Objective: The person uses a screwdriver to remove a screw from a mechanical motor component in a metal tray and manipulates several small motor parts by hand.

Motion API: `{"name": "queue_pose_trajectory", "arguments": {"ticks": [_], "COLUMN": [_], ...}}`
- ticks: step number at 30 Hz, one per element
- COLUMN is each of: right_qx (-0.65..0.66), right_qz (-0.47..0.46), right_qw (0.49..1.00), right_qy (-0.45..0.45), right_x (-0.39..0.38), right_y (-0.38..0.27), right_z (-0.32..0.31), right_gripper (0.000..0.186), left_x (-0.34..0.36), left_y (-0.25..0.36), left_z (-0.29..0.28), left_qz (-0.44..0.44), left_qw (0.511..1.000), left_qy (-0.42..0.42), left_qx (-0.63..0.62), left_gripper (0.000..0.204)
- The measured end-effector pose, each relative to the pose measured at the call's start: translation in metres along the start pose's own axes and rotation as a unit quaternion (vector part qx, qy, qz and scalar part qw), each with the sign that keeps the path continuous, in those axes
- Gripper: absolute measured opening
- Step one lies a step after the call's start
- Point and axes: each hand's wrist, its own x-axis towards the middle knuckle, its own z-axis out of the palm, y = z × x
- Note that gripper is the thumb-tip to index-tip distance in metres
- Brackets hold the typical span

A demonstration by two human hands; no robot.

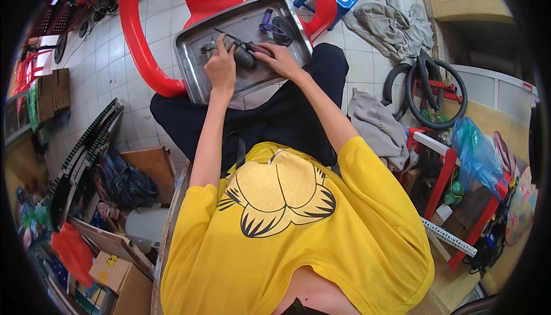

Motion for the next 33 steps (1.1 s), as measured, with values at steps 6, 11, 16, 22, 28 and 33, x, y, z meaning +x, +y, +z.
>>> {"name": "queue_pose_trajectory", "arguments": {"ticks": [6, 11, 16, 22, 28, 33], "right_qx": [-0.002, -0.005, 0.004, -0.017, -0.006, -0.005], "right_qz": [-0.014, -0.012, -0.039, -0.016, -0.052, -0.045], "right_qw": [1.0, 1.0, 0.999, 1.0, 0.998, 0.999], "right_qy": [0.002, -0.008, 0.007, -0.016, 0.019, 0.006], "right_x": [0.0, 0.0, 0.0, 0.0, -0.001, -0.002], "right_y": [0.001, 0.007, 0.007, 0.008, 0.007, 0.003], "right_z": [-0.001, 0.0, 0.002, -0.001, 0.0, -0.002], "right_gripper": [0.043, 0.043, 0.042, 0.043, 0.042, 0.042], "left_x": [-0.001, -0.003, -0.002, 0.009, 0.012, 0.011], "left_y": [0.001, -0.003, 0.004, 0.015, 0.015, 0.014], "left_z": [-0.004, -0.009, -0.021, -0.027, -0.02, -0.017], "left_qz": [0.021, 0.005, -0.011, -0.012, -0.013, -0.015], "left_qw": [0.999, 0.998, 0.992, 0.995, 0.996, 0.996], "left_qy": [0.012, -0.047, -0.056, -0.089, -0.082, -0.075], "left_qx": [-0.04, -0.042, -0.111, -0.044, 0.022, 0.039], "left_gripper": [0.039, 0.041, 0.047, 0.053, 0.055, 0.057]}}
